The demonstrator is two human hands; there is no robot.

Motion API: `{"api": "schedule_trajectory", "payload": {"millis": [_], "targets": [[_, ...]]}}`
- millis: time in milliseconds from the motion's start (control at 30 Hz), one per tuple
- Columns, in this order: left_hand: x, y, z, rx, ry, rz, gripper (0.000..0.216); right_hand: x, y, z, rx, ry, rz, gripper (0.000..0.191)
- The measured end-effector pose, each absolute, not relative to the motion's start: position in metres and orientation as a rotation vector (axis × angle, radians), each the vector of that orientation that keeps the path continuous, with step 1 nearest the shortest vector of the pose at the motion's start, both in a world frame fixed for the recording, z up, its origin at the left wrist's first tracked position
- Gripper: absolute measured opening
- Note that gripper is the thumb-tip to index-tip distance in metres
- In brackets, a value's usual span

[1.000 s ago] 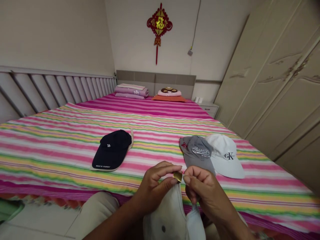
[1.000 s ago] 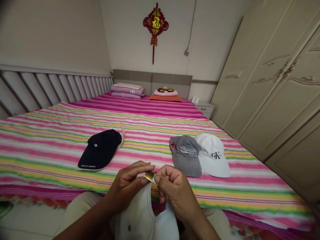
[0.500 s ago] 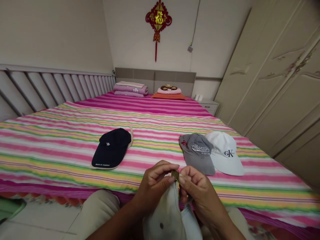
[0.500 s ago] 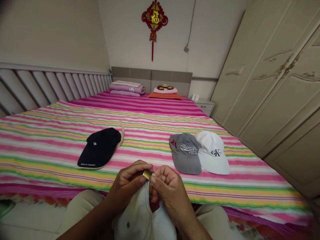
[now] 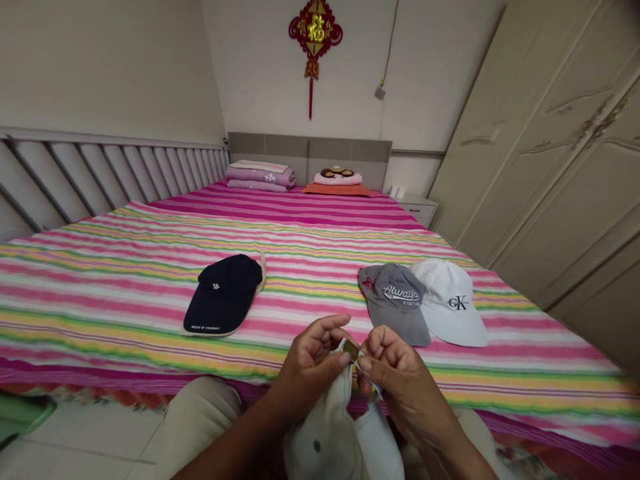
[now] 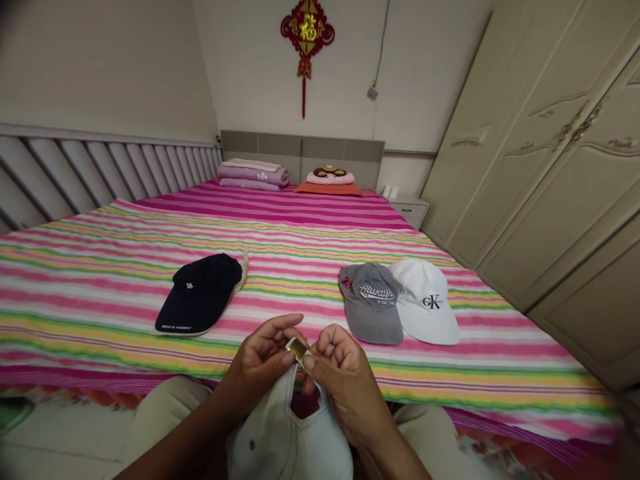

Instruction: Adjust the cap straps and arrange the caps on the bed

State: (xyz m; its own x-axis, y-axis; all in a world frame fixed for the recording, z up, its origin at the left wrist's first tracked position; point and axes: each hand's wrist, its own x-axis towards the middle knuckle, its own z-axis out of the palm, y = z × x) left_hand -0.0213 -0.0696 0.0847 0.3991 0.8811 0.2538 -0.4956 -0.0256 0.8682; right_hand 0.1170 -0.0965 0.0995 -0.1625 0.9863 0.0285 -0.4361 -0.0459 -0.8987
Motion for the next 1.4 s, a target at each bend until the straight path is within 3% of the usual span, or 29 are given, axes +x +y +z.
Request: {"api": "schedule_trajectory", "payload": {"millis": [300, 1400], "targets": [[-0.0225, -0.0667, 0.0805, 1.026, 0.490, 1.227, 0.041, 0.1224, -0.0963, 0.0953, -1.045, -1.208, 1.455, 0.032], [-0.0222, -0.0675, 0.0772, 0.960, 0.490, 1.233, 0.045, 0.1180, -0.0953, 0.0926, -0.961, -1.084, 1.584, 0.028]]}}
